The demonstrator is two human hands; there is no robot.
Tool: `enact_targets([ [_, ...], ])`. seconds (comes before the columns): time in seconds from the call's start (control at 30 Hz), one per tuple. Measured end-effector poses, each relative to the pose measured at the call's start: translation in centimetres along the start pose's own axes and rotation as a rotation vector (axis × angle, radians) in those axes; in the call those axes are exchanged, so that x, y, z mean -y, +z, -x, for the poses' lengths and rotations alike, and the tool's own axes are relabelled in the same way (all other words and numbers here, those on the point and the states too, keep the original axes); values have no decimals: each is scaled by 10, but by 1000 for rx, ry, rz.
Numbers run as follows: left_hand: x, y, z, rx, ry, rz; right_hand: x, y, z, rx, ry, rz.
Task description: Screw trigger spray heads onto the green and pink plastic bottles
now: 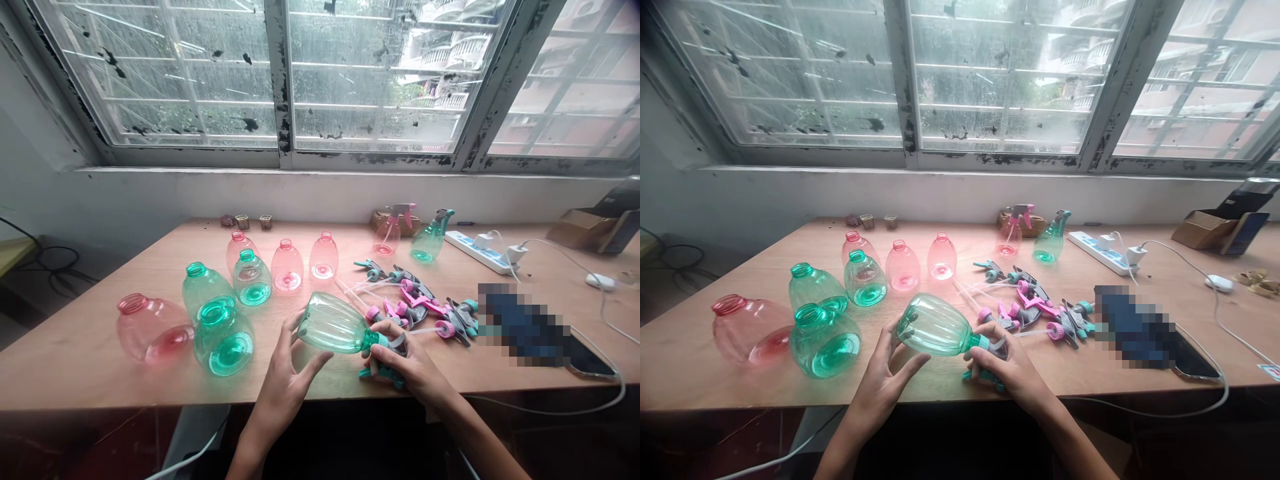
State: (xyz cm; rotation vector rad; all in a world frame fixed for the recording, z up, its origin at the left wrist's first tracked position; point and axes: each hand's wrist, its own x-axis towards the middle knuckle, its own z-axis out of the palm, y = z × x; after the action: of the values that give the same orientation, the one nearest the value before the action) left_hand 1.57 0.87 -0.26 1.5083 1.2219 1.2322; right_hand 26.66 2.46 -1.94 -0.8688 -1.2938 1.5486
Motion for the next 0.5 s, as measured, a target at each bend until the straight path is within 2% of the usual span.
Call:
enact_targets([
  [0.5, -3, -1, -1, 32, -29, -27, 6, 3, -1, -8, 23, -30],
])
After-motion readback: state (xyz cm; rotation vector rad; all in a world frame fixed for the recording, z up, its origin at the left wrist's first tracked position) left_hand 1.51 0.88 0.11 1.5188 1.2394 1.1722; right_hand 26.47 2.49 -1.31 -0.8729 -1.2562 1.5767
